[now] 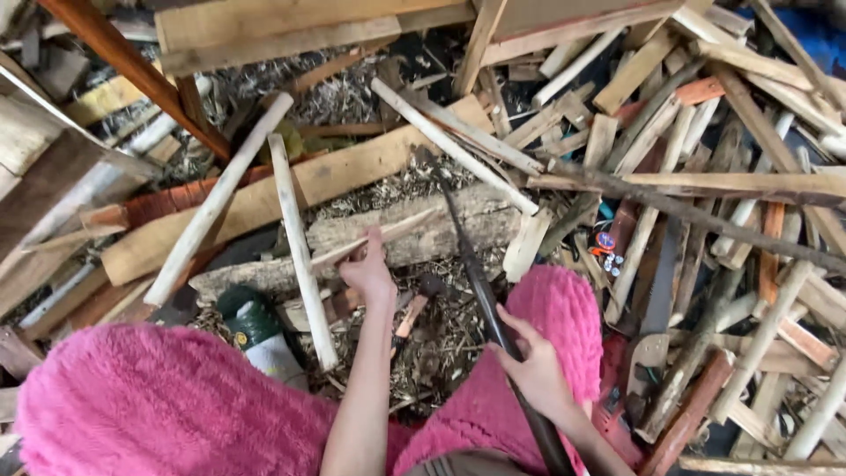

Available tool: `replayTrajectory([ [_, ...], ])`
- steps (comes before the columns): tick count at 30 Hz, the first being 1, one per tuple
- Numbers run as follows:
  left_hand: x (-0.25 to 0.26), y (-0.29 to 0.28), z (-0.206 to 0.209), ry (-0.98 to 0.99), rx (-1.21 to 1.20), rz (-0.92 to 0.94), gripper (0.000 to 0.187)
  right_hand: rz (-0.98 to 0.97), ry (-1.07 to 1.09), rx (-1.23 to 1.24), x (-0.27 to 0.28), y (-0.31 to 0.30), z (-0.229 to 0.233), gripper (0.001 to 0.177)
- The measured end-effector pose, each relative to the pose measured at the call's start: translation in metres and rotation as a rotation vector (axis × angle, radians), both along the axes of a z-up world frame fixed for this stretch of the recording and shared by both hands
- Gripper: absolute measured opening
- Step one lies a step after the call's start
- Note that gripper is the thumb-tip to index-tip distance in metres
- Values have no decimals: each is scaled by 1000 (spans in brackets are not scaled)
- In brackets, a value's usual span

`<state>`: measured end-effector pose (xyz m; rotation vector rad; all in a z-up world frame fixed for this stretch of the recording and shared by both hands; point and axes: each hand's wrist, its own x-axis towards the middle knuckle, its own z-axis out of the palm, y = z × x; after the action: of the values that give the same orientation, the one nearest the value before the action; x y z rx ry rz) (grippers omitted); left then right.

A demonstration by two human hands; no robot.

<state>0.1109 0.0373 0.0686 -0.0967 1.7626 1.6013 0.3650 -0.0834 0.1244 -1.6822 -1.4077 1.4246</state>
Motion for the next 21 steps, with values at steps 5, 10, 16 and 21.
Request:
replayTrajectory([
  [5, 4, -2, 3, 126, -233, -69, 45, -32, -1, 334, -2, 6, 55, 68],
  [10, 1, 5, -5, 102, -186, -33, 37, 7, 102, 661, 10, 10, 49, 73],
  [16, -8, 10, -23, 222, -333, -61, 59, 66, -68, 5, 7, 11, -40, 65],
  [21, -12, 0, -4, -65, -2, 49, 32, 155, -165, 115, 3, 17, -28, 75],
])
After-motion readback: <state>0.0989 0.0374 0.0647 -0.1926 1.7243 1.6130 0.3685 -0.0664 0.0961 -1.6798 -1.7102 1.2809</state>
